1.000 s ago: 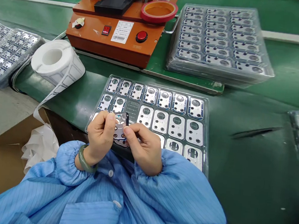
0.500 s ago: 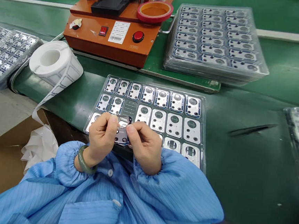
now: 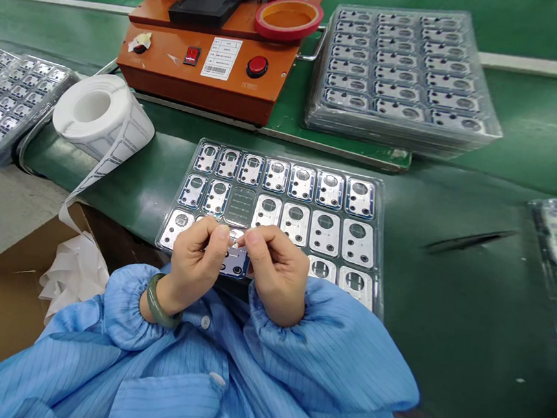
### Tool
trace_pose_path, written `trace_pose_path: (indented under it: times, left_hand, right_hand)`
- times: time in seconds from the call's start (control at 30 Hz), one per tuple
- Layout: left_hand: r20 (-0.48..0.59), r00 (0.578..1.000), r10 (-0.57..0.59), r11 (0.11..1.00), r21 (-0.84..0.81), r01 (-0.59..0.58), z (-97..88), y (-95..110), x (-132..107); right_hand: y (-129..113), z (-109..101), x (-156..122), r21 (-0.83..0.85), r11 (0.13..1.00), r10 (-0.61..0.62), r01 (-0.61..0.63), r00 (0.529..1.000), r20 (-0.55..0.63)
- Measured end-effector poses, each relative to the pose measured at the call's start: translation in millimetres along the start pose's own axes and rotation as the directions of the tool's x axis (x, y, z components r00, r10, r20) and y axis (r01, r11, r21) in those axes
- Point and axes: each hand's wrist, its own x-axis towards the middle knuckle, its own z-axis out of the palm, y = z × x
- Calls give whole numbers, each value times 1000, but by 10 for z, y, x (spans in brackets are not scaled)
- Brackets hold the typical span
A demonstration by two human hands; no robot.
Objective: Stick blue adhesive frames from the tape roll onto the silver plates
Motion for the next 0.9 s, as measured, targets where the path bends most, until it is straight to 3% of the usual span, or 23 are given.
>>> trace_pose_path:
  times: [0.27,0.37,0.5,0.53,0.6,0.63,0.7,0.73,0.8,0.83,0.9]
  left_hand:
    - [91,996,-1,994,-105,11,-2,-48,-27]
    - [105,992,-70,982,-168,87,6,-43,-23]
    - [32,976,-213,939,-270,214,-22,10,-21]
    - [45,966,-256,907,-335,256,-36,32,-15]
    - [125,938,-324,820,-456,344,-67,87,8]
    - [174,923,-344,783,-489,384,-82,118,23]
    - [280,886,-370,723,-512,464,-104,182,58]
    - [330,864,-381,695,-514,503,-109,209,74]
    - [414,821,-392,631,-528,568,-101,248,93]
    - [437,809,-392,600,-545,585,-89,257,93]
    - [447,806,-389,555,-584,592,-57,263,69]
  right_hand:
    - [33,-28,1,-34,999,-33,33,999,-12]
    - [21,19,-7,-37,999,-29,28,999,-35]
    - [-79,-49,5,-22,996,84,-83,996,26]
    - [-103,-142,25,-86,992,89,-87,996,11]
    - [-119,-457,81,-380,924,20,-52,996,-87]
    - [-102,-677,114,-568,822,-49,-39,989,-140]
    - [-13,-1202,177,-840,527,-153,-125,959,-239]
    - [55,-1480,204,-891,400,-165,-212,940,-298]
    - [198,-1984,245,-922,239,-105,-306,935,-338]
    - [253,-2175,258,-932,207,-53,-297,948,-314]
    - [288,-2382,273,-936,232,-46,-264,958,-282]
